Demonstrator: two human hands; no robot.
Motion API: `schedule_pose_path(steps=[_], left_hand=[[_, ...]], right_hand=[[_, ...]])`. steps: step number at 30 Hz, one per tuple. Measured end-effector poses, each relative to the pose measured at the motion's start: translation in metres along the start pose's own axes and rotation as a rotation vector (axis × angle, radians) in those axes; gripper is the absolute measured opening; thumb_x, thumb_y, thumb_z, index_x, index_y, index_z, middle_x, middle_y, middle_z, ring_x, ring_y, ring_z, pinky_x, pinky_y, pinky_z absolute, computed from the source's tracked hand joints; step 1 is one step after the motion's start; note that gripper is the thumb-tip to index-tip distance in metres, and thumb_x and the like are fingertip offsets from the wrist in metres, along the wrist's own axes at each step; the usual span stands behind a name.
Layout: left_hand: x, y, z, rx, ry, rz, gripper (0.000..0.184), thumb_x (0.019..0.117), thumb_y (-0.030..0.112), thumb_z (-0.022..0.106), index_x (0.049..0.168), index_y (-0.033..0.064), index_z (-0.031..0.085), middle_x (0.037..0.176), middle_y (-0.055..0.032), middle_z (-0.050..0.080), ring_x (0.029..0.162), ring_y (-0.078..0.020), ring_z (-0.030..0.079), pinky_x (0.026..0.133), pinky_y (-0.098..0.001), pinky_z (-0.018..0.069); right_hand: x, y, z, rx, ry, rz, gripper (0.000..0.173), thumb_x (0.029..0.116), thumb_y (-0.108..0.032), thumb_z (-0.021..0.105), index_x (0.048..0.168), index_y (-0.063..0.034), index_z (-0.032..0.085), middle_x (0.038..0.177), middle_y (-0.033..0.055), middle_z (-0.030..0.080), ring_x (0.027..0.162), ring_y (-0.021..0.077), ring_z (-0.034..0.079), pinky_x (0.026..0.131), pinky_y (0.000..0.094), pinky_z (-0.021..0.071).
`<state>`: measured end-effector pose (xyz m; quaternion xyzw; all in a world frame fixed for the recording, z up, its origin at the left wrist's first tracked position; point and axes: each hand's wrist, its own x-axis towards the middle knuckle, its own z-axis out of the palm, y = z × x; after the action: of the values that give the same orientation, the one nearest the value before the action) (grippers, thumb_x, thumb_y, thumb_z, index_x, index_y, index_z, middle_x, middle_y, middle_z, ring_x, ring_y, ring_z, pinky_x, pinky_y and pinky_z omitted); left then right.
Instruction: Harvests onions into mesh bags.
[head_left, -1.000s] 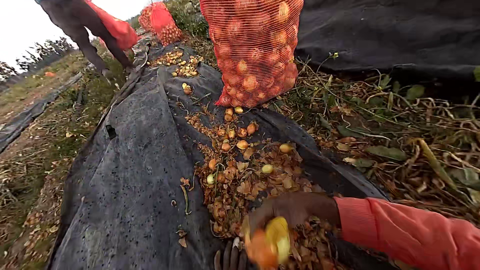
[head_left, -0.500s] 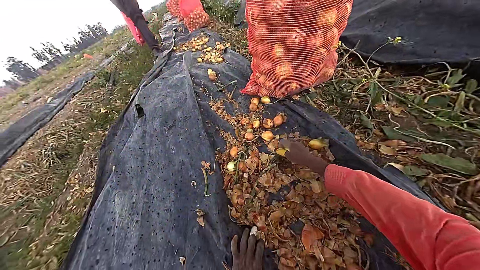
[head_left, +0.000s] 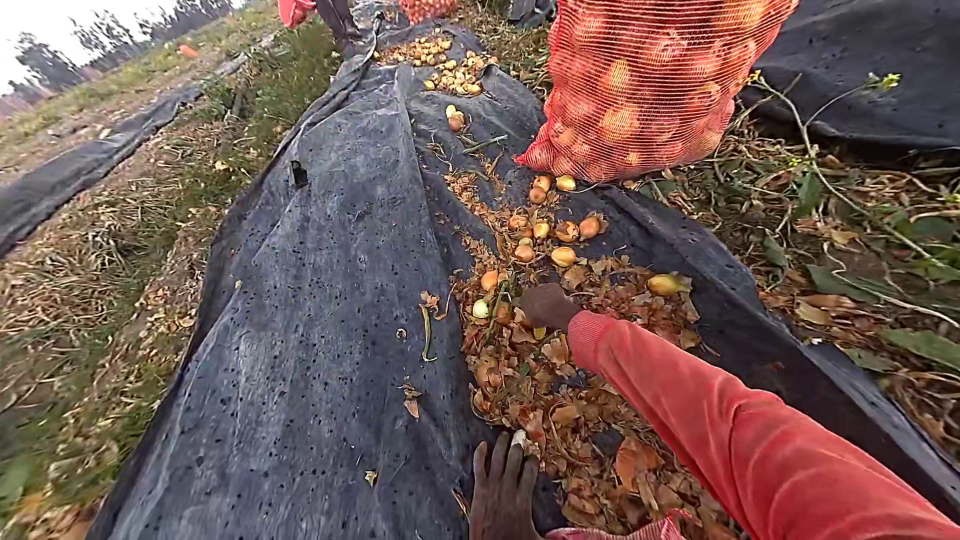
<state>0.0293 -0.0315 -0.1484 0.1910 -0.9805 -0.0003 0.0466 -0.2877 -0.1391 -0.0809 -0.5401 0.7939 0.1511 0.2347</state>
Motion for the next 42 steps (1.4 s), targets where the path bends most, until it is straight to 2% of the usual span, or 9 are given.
schedule_pose_path(steps=[6, 11, 14, 17, 20, 25, 32, 35, 42], left_hand=[[0.000, 0.000, 0.000, -0.060, -0.027, -0.016, 0.104, 0.0581, 0.093, 0.060, 0.127, 0.0171, 0.072, 0.142, -0.0117, 0.063, 0.141, -0.0372, 0.050, 0.112, -0.0688, 0.0326], [0.003, -0.001, -0.004, -0.115, -0.077, -0.030, 0.103, 0.0603, 0.089, 0.063, 0.131, 0.0148, 0.070, 0.145, -0.0126, 0.060, 0.143, -0.0386, 0.047, 0.112, -0.0703, 0.0309], [0.003, 0.003, -0.003, -0.101, -0.079, -0.032, 0.105, 0.0585, 0.091, 0.063, 0.132, 0.0152, 0.070, 0.146, -0.0121, 0.060, 0.143, -0.0366, 0.047, 0.113, -0.0689, 0.0308], [0.003, -0.001, 0.000, -0.074, -0.021, -0.021, 0.105, 0.0563, 0.092, 0.062, 0.128, 0.0157, 0.072, 0.144, -0.0118, 0.062, 0.141, -0.0359, 0.050, 0.112, -0.0685, 0.0331], [0.000, 0.000, 0.001, -0.077, -0.040, -0.015, 0.107, 0.0575, 0.093, 0.059, 0.130, 0.0145, 0.071, 0.145, -0.0120, 0.060, 0.142, -0.0369, 0.049, 0.112, -0.0691, 0.0326], [0.001, -0.001, 0.001, -0.050, -0.018, -0.013, 0.106, 0.0584, 0.094, 0.058, 0.129, 0.0161, 0.071, 0.145, -0.0110, 0.061, 0.142, -0.0348, 0.049, 0.112, -0.0674, 0.0333], [0.003, -0.003, 0.000, -0.076, -0.016, -0.014, 0.103, 0.0594, 0.092, 0.059, 0.128, 0.0166, 0.072, 0.143, -0.0108, 0.063, 0.141, -0.0355, 0.050, 0.112, -0.0677, 0.0342], [0.004, -0.002, -0.002, -0.109, -0.068, -0.021, 0.103, 0.0606, 0.091, 0.061, 0.130, 0.0152, 0.071, 0.146, -0.0124, 0.060, 0.143, -0.0374, 0.047, 0.112, -0.0695, 0.0320], [0.003, 0.000, -0.002, -0.057, -0.023, 0.004, 0.103, 0.0596, 0.093, 0.057, 0.125, 0.0156, 0.073, 0.144, -0.0122, 0.062, 0.141, -0.0373, 0.050, 0.110, -0.0687, 0.0349]], right_hand=[[-0.032, 0.049, -0.017, 0.492, 0.218, -0.035, 0.059, 0.0917, -0.006, 0.068, 0.147, -0.0173, 0.052, 0.121, 0.0257, 0.066, 0.103, 0.0451, 0.067, 0.084, 0.0637, 0.0521], [-0.107, 0.012, -0.009, 0.682, -0.350, -0.755, 0.041, 0.0948, -0.007, 0.062, 0.135, -0.0010, 0.062, 0.111, 0.0151, 0.072, 0.084, 0.0220, 0.072, 0.071, 0.0417, 0.0611], [-0.063, -0.021, -0.016, 0.409, -0.119, -0.342, 0.024, 0.0997, 0.002, 0.053, 0.118, 0.0066, 0.068, 0.111, 0.0250, 0.067, 0.096, 0.0369, 0.066, 0.084, 0.0522, 0.0528], [-0.006, -0.042, 0.004, 0.383, 0.193, -0.032, 0.029, 0.0981, -0.008, 0.059, 0.124, 0.0049, 0.063, 0.128, 0.0302, 0.059, 0.116, 0.0453, 0.062, 0.093, 0.0594, 0.0515], [0.016, -0.057, 0.013, 0.380, 0.320, -0.028, 0.050, 0.0930, -0.005, 0.066, 0.142, -0.0113, 0.058, 0.145, 0.0316, 0.046, 0.116, 0.0499, 0.061, 0.088, 0.0606, 0.0550], [0.043, -0.059, 0.006, 0.253, 0.260, -0.083, 0.056, 0.0879, -0.004, 0.071, 0.142, -0.0193, 0.062, 0.159, 0.0307, 0.029, 0.133, 0.0518, 0.047, 0.092, 0.0577, 0.0548], [0.014, -0.054, -0.032, 0.427, 0.337, -0.006, 0.026, 0.0978, -0.019, 0.063, 0.111, 0.0023, 0.068, 0.125, 0.0266, 0.060, 0.114, 0.0447, 0.062, 0.086, 0.0619, 0.0510], [-0.007, -0.068, -0.064, 0.497, 0.441, -0.097, 0.019, 0.0976, -0.016, 0.059, 0.108, -0.0013, 0.066, 0.105, 0.0244, 0.068, 0.102, 0.0441, 0.066, 0.077, 0.0638, 0.0488], [0.025, -0.098, -0.044, 0.138, 0.146, -0.064, 0.024, 0.0987, -0.014, 0.060, 0.113, 0.0038, 0.067, 0.118, 0.0270, 0.066, 0.113, 0.0451, 0.064, 0.084, 0.0631, 0.0511]])
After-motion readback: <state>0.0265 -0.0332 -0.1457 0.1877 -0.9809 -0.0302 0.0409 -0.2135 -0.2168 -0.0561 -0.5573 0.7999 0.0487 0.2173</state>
